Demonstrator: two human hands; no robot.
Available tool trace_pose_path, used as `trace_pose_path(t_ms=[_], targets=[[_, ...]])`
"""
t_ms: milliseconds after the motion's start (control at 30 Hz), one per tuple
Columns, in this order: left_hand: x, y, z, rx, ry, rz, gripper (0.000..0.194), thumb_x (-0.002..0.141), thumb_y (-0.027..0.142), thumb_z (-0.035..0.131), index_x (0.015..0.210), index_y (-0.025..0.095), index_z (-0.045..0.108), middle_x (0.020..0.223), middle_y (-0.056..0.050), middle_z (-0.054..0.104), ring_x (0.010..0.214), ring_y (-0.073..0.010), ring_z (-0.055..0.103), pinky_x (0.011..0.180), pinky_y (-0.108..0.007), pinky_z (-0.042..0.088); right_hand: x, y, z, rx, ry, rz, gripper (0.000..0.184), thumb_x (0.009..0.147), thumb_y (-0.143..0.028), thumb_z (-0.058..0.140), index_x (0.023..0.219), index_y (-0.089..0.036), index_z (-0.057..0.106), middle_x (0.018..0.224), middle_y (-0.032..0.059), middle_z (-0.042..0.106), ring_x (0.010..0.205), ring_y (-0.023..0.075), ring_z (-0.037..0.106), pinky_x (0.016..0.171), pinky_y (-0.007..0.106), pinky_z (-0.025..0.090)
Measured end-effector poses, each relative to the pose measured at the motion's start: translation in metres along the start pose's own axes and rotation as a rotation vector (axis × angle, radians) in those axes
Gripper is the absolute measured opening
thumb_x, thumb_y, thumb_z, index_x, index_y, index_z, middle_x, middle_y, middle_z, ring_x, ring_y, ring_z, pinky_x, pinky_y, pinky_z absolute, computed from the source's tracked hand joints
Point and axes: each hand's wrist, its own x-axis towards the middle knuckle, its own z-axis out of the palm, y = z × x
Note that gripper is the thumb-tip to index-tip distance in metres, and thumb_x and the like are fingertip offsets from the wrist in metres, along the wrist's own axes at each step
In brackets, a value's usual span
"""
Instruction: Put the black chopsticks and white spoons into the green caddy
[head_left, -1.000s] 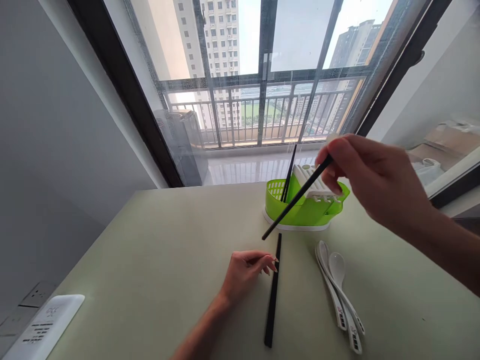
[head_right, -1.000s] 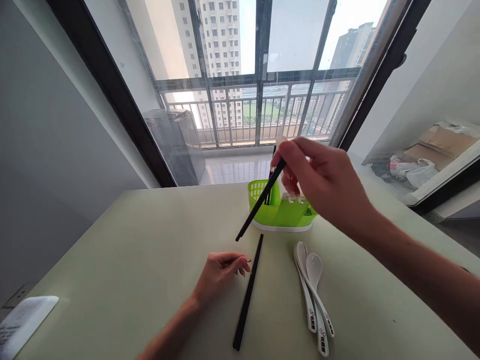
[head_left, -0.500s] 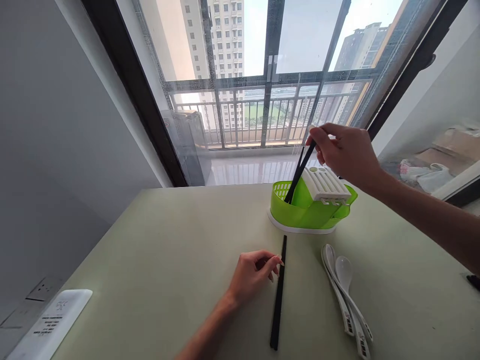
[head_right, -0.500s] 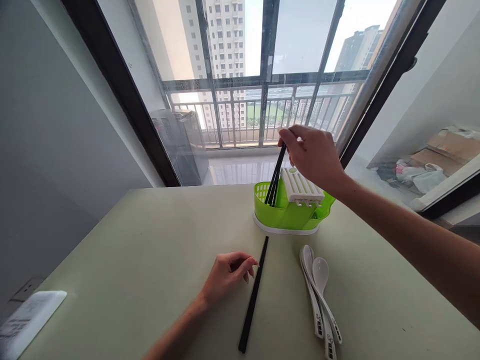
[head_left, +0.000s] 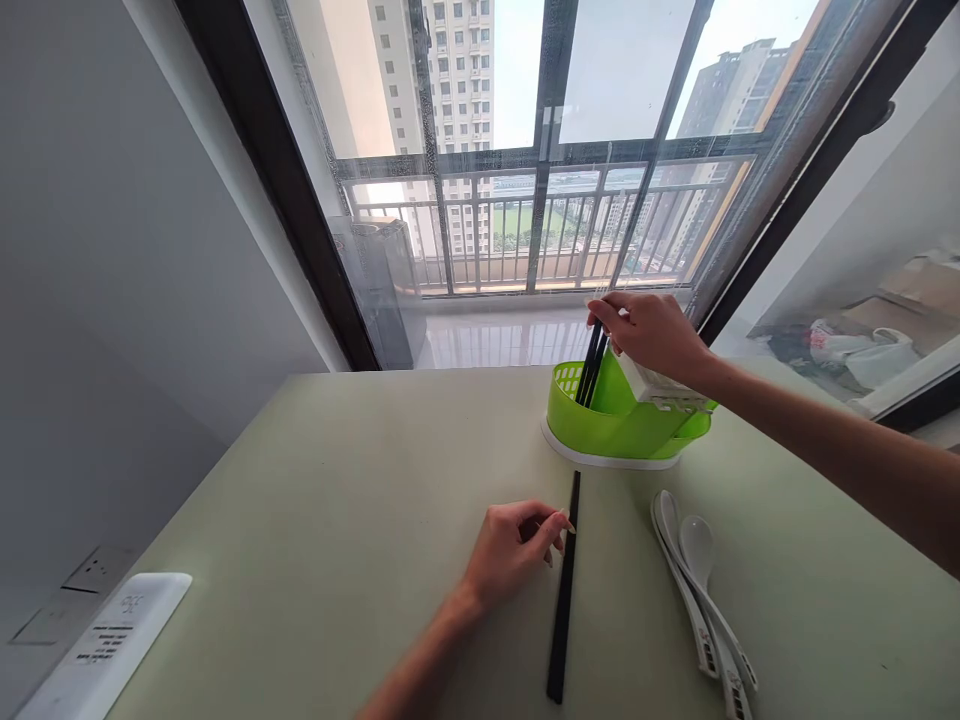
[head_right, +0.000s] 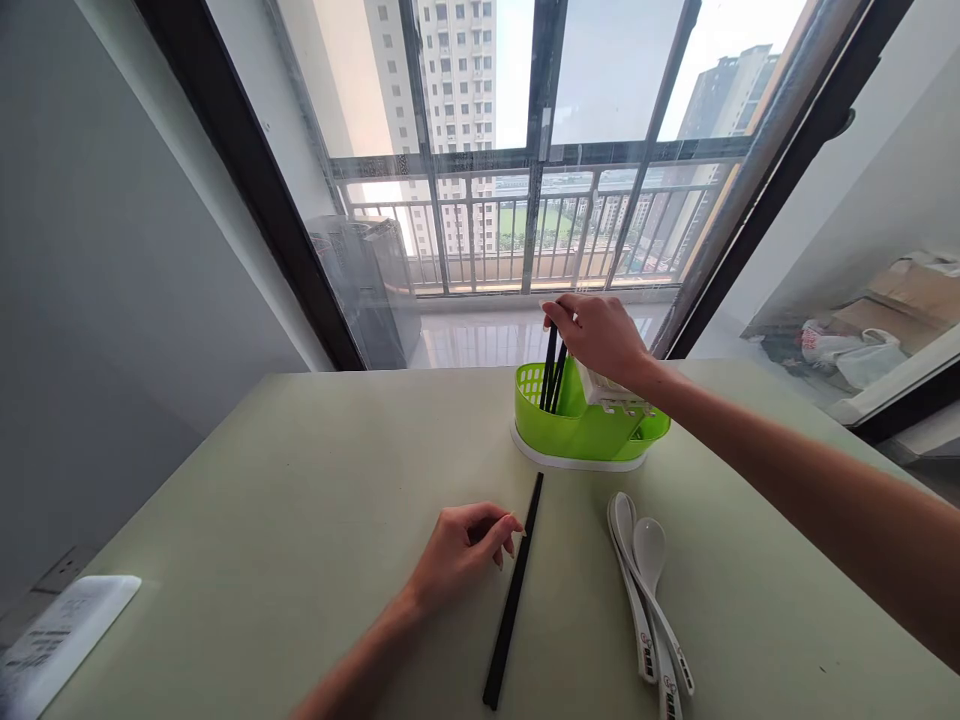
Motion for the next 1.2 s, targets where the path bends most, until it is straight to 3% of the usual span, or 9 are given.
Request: trace_pose_path(t_ms=[367, 500, 633, 733, 833, 933, 1033, 1200], targets=[[0.001, -0.001, 0.000, 0.025, -0.002, -0.002, 0.039, 0.095, 0.050, 0.058, 0.088, 0.016, 0.077, 0.069, -0.002, 0.071, 0.057, -0.0114, 0.060, 0.057, -0.021, 0.046, 0.002, 0.007, 0.000, 0.007, 0.001, 0.044, 0.042, 0.101, -0.046, 0.045, 0.085, -0.019, 0.073, 0.050, 0.0001, 0.060, 0.052, 0.0187, 0.060, 0.065, 0.030, 0.043], [0.001, 0.001, 0.000, 0.025, -0.003, -0.005, 0.039, 0.095, 0.049, 0.058, 0.088, 0.016, 0.077, 0.069, -0.002, 0.071, 0.056, -0.0116, 0.060, 0.057, -0.021, 0.046, 0.003, 0.009, 0.002, -0.067, 0.020, 0.048, 0.042, 0.100, -0.048, 0.044, 0.089, -0.020, 0.073, 0.066, 0.0057, 0.071, 0.065, 0.0222, 0.065, 0.066, 0.031, 0.044], [0.000, 0.003, 0.000, 0.027, 0.000, -0.004, 0.038, 0.095, 0.049, 0.058, 0.087, 0.016, 0.077, 0.069, -0.002, 0.070, 0.056, -0.0113, 0.059, 0.056, -0.021, 0.046, 0.002, 0.012, 0.002, -0.160, 0.136, 0.054, 0.039, 0.097, -0.049, 0.050, 0.109, -0.019, 0.070, 0.091, 0.0111, 0.077, 0.080, 0.0276, 0.068, 0.069, 0.035, 0.045], [0.000, 0.003, 0.000, 0.031, 0.005, -0.003, 0.039, 0.094, 0.050, 0.058, 0.087, 0.016, 0.077, 0.068, -0.002, 0.070, 0.056, -0.0116, 0.059, 0.056, -0.021, 0.046, -0.003, 0.009, -0.003, -0.153, 0.192, 0.015, 0.044, 0.097, -0.048, 0.050, 0.125, -0.017, 0.063, 0.090, 0.0121, 0.077, 0.076, 0.0289, 0.068, 0.069, 0.039, 0.046], [0.001, 0.002, 0.000, 0.024, 0.006, -0.009, 0.041, 0.094, 0.051, 0.058, 0.087, 0.016, 0.077, 0.068, -0.003, 0.070, 0.055, -0.0117, 0.059, 0.056, -0.021, 0.046, -0.015, -0.005, -0.013, -0.135, 0.209, -0.035, 0.041, 0.097, -0.047, 0.049, 0.124, -0.019, 0.062, 0.088, 0.0106, 0.077, 0.067, 0.0256, 0.066, 0.066, 0.039, 0.046], [0.000, 0.002, 0.001, 0.012, 0.004, -0.018, 0.043, 0.094, 0.054, 0.057, 0.088, 0.016, 0.076, 0.068, -0.003, 0.069, 0.054, -0.0111, 0.057, 0.055, -0.021, 0.045, -0.037, -0.026, -0.023, -0.121, 0.141, -0.083, 0.029, 0.097, -0.044, 0.051, 0.108, -0.022, 0.067, 0.086, 0.0066, 0.076, 0.060, 0.0209, 0.063, 0.060, 0.034, 0.041], [0.000, 0.004, 0.001, 0.001, 0.041, -0.016, 0.044, 0.095, 0.055, 0.056, 0.089, 0.016, 0.076, 0.067, -0.002, 0.067, 0.052, -0.0104, 0.055, 0.053, -0.021, 0.043, -0.067, -0.046, -0.027, -0.122, -0.027, -0.116, 0.026, 0.097, -0.044, 0.052, 0.093, -0.024, 0.068, 0.073, 0.0022, 0.072, 0.057, 0.0182, 0.061, 0.058, 0.030, 0.038], [0.001, 0.006, -0.001, 0.028, 0.216, -0.009, 0.046, 0.093, 0.058, 0.057, 0.087, 0.016, 0.077, 0.058, 0.001, 0.059, 0.048, -0.0096, 0.047, 0.049, -0.021, 0.038, -0.115, -0.057, -0.006, -0.237, -0.480, -0.082, 0.035, 0.097, -0.046, 0.052, 0.076, -0.023, 0.068, 0.067, 0.0041, 0.070, 0.058, 0.0195, 0.065, 0.050, 0.028, 0.027]])
